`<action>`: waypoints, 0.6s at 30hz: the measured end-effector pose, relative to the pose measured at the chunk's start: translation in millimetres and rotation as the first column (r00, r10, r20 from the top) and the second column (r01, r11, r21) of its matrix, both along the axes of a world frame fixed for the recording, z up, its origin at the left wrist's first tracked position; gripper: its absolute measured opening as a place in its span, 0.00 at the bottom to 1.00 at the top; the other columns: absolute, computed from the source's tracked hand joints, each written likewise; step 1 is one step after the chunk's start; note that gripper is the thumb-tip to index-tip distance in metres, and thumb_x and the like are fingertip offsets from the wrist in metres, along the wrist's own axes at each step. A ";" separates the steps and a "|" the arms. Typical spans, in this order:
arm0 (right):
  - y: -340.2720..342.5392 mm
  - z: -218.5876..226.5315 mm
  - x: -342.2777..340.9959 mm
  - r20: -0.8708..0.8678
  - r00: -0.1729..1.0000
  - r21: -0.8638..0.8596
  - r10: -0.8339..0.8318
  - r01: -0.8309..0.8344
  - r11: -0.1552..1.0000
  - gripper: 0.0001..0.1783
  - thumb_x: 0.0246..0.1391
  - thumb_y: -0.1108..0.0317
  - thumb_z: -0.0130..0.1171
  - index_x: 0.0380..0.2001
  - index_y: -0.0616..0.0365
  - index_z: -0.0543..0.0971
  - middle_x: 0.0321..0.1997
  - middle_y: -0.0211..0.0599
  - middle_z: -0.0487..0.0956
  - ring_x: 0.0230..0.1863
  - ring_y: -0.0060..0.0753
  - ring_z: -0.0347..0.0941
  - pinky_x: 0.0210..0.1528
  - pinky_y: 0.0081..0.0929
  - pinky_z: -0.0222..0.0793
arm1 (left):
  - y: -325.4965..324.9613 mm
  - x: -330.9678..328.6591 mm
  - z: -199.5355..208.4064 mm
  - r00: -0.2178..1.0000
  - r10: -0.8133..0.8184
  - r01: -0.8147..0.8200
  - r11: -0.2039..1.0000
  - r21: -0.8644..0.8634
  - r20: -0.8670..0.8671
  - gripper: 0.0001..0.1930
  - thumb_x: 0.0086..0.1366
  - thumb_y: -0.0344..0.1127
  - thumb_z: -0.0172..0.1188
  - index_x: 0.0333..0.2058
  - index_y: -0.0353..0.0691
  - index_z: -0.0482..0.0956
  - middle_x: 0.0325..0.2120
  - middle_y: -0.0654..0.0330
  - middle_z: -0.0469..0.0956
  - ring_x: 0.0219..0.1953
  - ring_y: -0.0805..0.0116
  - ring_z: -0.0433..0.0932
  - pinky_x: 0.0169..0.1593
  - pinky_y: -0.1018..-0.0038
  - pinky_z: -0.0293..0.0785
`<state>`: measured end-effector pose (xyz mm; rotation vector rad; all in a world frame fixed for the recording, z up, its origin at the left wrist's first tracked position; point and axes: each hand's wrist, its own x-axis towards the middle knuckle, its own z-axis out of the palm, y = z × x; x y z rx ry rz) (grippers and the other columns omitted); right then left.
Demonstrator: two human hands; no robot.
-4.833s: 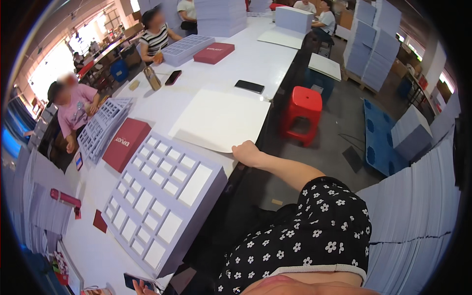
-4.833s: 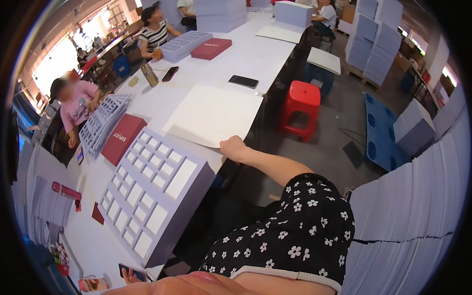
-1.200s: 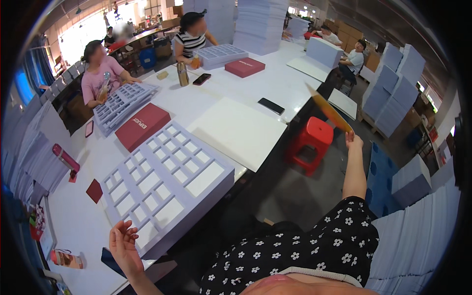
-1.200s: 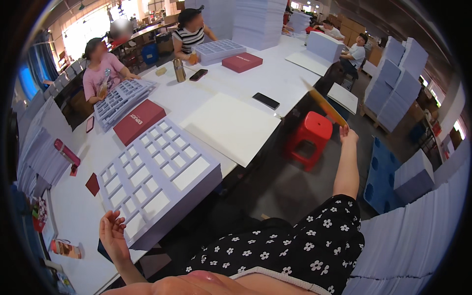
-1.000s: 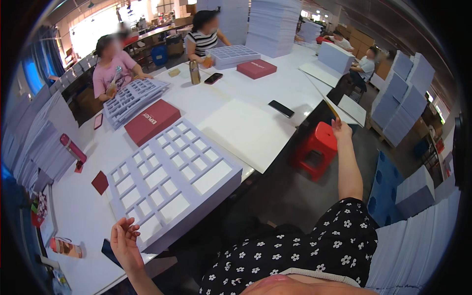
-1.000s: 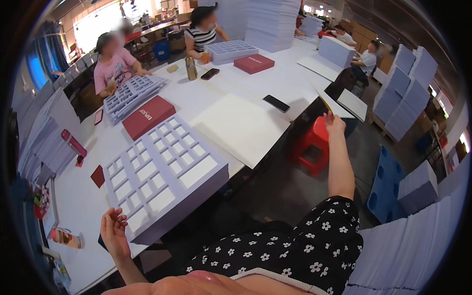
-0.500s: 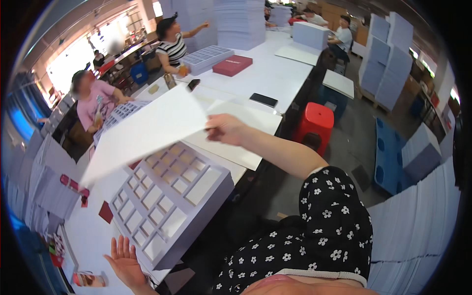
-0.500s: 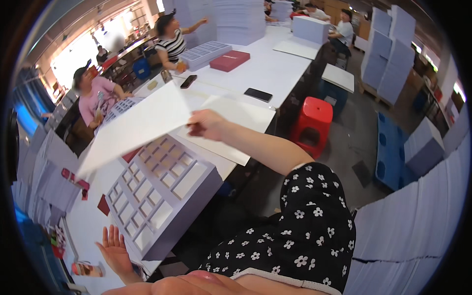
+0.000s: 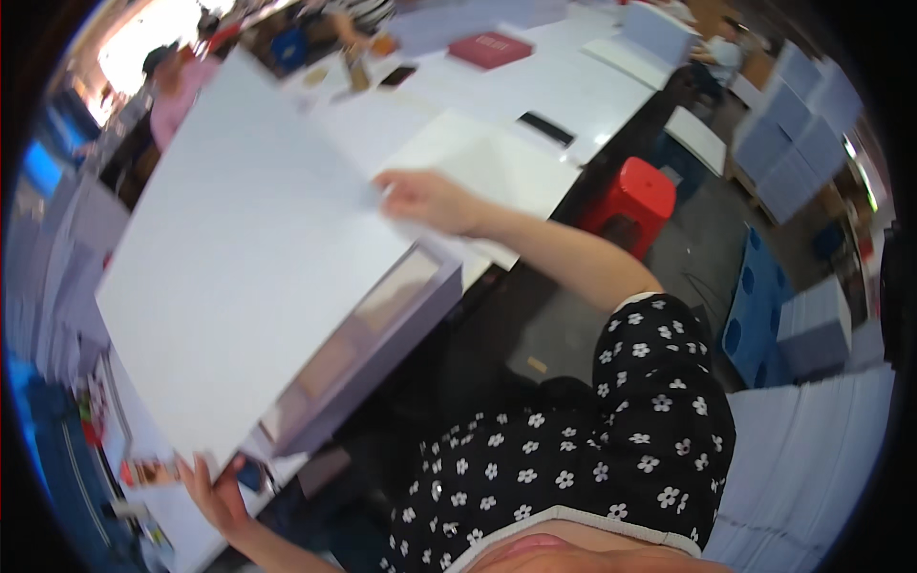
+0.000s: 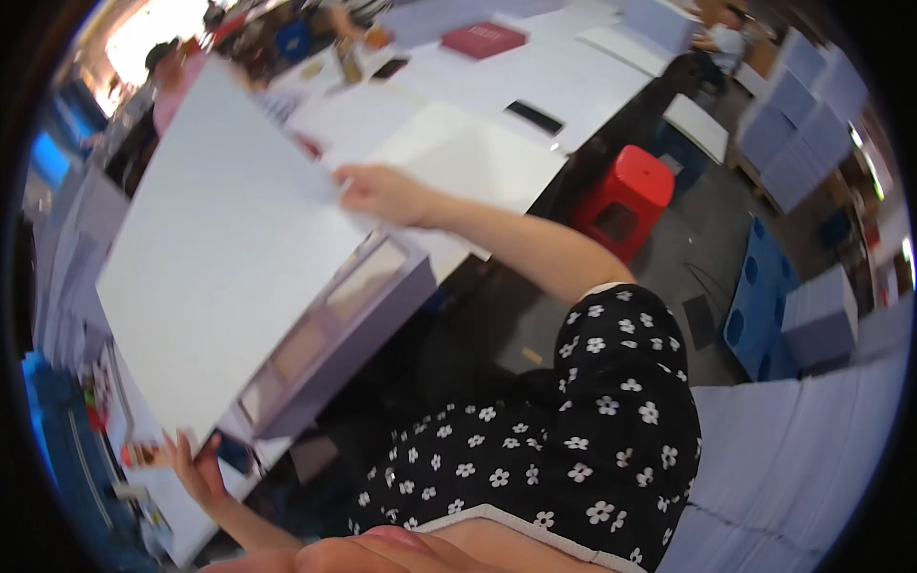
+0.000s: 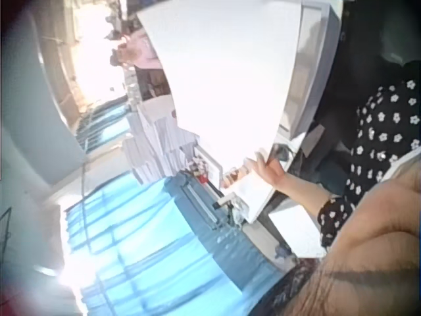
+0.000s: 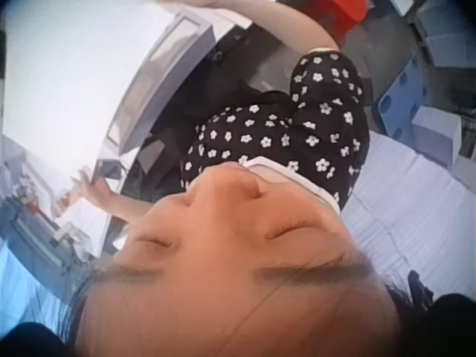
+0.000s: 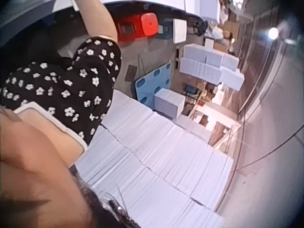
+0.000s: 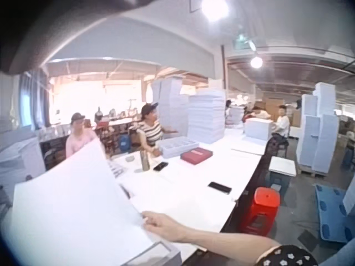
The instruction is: The person assembles white cardboard boxes by folding the flaps and tucking them into the sides. They repeatedly pick up a flat sheet, fold it into a box shape, and place it on the table. The task is performed by hand without tools.
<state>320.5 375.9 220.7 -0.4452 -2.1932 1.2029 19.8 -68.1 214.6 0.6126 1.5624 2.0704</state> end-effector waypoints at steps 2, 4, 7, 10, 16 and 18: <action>-3.6 8.9 9.8 -0.030 1.000 0.001 -0.004 0.004 1.000 0.16 0.60 0.66 0.56 0.49 0.61 0.75 0.29 0.31 0.80 0.31 0.20 0.73 0.37 0.24 0.70 | -10.2 -17.3 -10.5 0.996 -0.073 0.078 0.992 -0.098 0.052 0.28 0.69 0.34 0.56 0.64 0.38 0.58 0.53 0.51 0.72 0.50 0.59 0.77 0.40 0.59 0.82; -1.6 3.7 7.6 -0.051 0.990 -0.266 0.134 -0.143 0.953 0.13 0.64 0.67 0.55 0.49 0.60 0.73 0.33 0.24 0.78 0.35 0.12 0.69 0.41 0.17 0.65 | -6.0 -9.3 -13.9 0.997 0.029 -0.027 0.999 -0.038 0.075 0.26 0.70 0.31 0.54 0.64 0.37 0.59 0.54 0.52 0.72 0.52 0.61 0.76 0.51 0.65 0.78; -6.4 2.5 14.2 0.069 0.997 -0.239 0.036 -0.019 0.971 0.11 0.63 0.66 0.58 0.44 0.59 0.76 0.34 0.25 0.80 0.36 0.12 0.71 0.41 0.17 0.66 | 24.9 19.5 -5.5 0.998 0.031 -0.036 0.996 -0.086 -0.049 0.24 0.72 0.30 0.52 0.64 0.36 0.60 0.55 0.53 0.72 0.54 0.63 0.75 0.56 0.68 0.74; -7.3 -8.0 24.5 0.160 0.983 -0.155 -0.085 0.110 0.982 0.11 0.60 0.66 0.61 0.43 0.60 0.78 0.36 0.28 0.81 0.39 0.16 0.73 0.45 0.19 0.68 | 42.8 24.8 -4.8 0.991 0.054 -0.062 0.996 -0.063 -0.125 0.24 0.72 0.28 0.51 0.65 0.36 0.59 0.57 0.52 0.71 0.56 0.63 0.73 0.58 0.67 0.72; -4.0 -47.6 40.7 0.076 0.993 -0.087 -0.092 0.099 0.991 0.21 0.52 0.65 0.67 0.49 0.62 0.81 0.53 0.36 0.80 0.51 0.27 0.73 0.55 0.27 0.67 | 54.3 10.9 -10.7 0.990 0.050 -0.067 0.990 -0.127 -0.132 0.26 0.72 0.29 0.52 0.66 0.37 0.58 0.58 0.52 0.70 0.57 0.62 0.73 0.59 0.66 0.72; -5.4 -55.0 46.2 0.125 0.989 -0.203 -0.073 0.097 0.974 0.23 0.51 0.65 0.67 0.51 0.61 0.81 0.59 0.37 0.77 0.55 0.30 0.71 0.58 0.29 0.65 | 58.2 11.9 -9.6 0.991 0.062 -0.082 0.982 -0.168 -0.121 0.26 0.72 0.29 0.52 0.66 0.37 0.58 0.58 0.52 0.71 0.57 0.61 0.73 0.59 0.66 0.73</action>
